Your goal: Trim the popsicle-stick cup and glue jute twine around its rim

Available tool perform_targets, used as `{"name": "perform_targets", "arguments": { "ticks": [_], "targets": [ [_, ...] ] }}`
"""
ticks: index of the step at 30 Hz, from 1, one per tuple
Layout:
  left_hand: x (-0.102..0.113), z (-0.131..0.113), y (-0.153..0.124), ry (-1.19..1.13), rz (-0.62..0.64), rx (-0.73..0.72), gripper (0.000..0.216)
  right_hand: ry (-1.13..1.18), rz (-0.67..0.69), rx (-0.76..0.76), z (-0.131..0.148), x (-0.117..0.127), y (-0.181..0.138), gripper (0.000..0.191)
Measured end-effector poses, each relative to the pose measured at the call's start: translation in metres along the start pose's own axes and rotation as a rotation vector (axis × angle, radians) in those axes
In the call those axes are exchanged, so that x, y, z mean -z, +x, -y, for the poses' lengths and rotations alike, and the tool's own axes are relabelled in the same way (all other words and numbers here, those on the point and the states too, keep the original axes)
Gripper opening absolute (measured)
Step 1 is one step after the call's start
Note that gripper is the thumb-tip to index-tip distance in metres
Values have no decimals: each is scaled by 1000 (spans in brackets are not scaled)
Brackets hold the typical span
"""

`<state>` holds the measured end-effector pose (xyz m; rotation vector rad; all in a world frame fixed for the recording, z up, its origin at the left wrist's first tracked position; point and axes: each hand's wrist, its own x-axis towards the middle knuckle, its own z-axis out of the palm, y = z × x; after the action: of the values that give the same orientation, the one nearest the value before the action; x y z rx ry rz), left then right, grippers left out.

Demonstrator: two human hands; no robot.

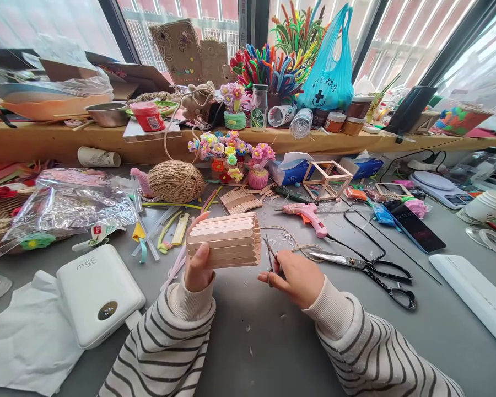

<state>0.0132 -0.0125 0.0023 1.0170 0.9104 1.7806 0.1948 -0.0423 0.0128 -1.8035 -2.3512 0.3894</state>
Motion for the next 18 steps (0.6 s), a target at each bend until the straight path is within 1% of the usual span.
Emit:
{"name": "perform_targets", "arguments": {
  "ticks": [3, 6, 8, 11, 14, 18],
  "targets": [
    [2, 2, -2, 47, 36, -78, 56, -20, 19, 11, 1, 1, 3, 42],
    [4, 4, -2, 88, 95, -145, 60, -78, 26, -20, 3, 1, 5, 42],
    [5, 6, -2, 91, 117, -166, 61, -124, 10, -22, 4, 0, 5, 41],
    [6, 7, -1, 51, 115, -192, 60, -180, -28, -5, 5, -3, 6, 38],
    [4, 7, 0, -6, 103, -178, 57, -197, -93, 16, 4, -8, 5, 38],
    [2, 8, 0, -58, 64, -142, 56, -194, -246, 84, -2, -19, 5, 46]
  ]
}}
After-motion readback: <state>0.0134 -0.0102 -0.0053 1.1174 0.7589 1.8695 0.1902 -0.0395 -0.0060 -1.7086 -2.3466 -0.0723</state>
